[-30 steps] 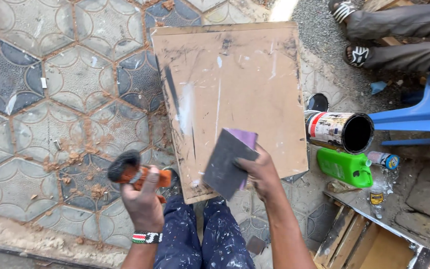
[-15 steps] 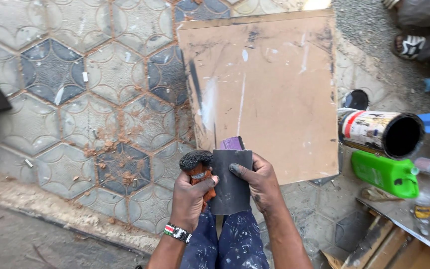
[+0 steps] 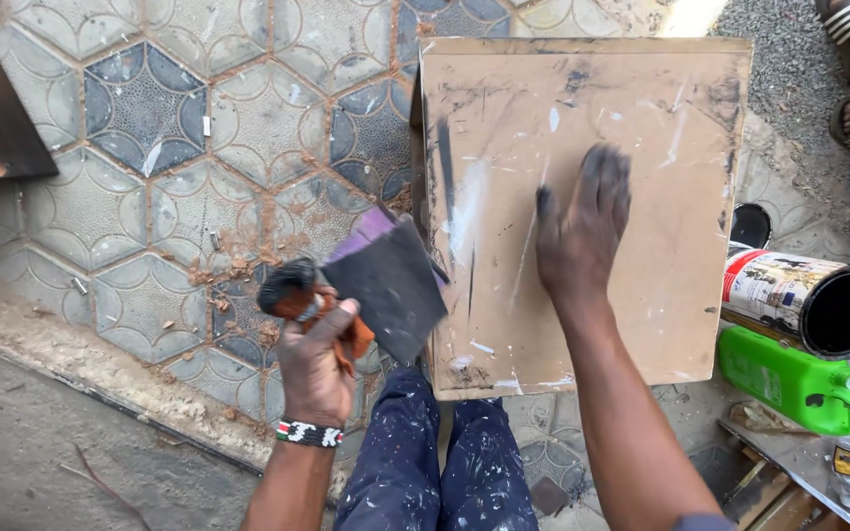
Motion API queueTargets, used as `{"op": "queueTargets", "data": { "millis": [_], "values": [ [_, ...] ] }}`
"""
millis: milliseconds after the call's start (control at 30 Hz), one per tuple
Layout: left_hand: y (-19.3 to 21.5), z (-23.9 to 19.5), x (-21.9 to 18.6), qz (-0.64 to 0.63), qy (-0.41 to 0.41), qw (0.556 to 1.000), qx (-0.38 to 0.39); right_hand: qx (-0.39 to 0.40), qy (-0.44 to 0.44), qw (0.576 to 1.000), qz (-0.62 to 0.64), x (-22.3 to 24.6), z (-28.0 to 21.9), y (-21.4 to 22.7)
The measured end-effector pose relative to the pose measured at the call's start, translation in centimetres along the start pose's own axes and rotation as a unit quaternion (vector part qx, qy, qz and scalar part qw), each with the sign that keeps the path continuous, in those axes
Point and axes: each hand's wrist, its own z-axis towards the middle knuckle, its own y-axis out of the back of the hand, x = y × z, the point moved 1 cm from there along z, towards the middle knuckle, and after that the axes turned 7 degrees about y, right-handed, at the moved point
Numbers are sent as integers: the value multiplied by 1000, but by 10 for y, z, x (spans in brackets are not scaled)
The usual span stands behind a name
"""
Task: The person applies black paint to a rectangular wooden board using a cloth, then moves the board to a nearby surface. They subsequently pick up a sanding block and sand the surface of a different, unpainted wooden board.
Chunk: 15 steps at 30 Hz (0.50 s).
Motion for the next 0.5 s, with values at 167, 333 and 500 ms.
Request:
{"op": "queueTargets", "data": {
  "millis": [167,333,500],
  "values": [
    [2,20,-41,-63,-75,995,-25,86,-111,990,25,97,10,-55],
    [-31,18,-58,-89,-81,992,-26,245,197,949,8,138,11,-46],
    [-40,28,-73,-120,-90,989,-5,246,117,921,-278,-6,72,-19]
  ]
}}
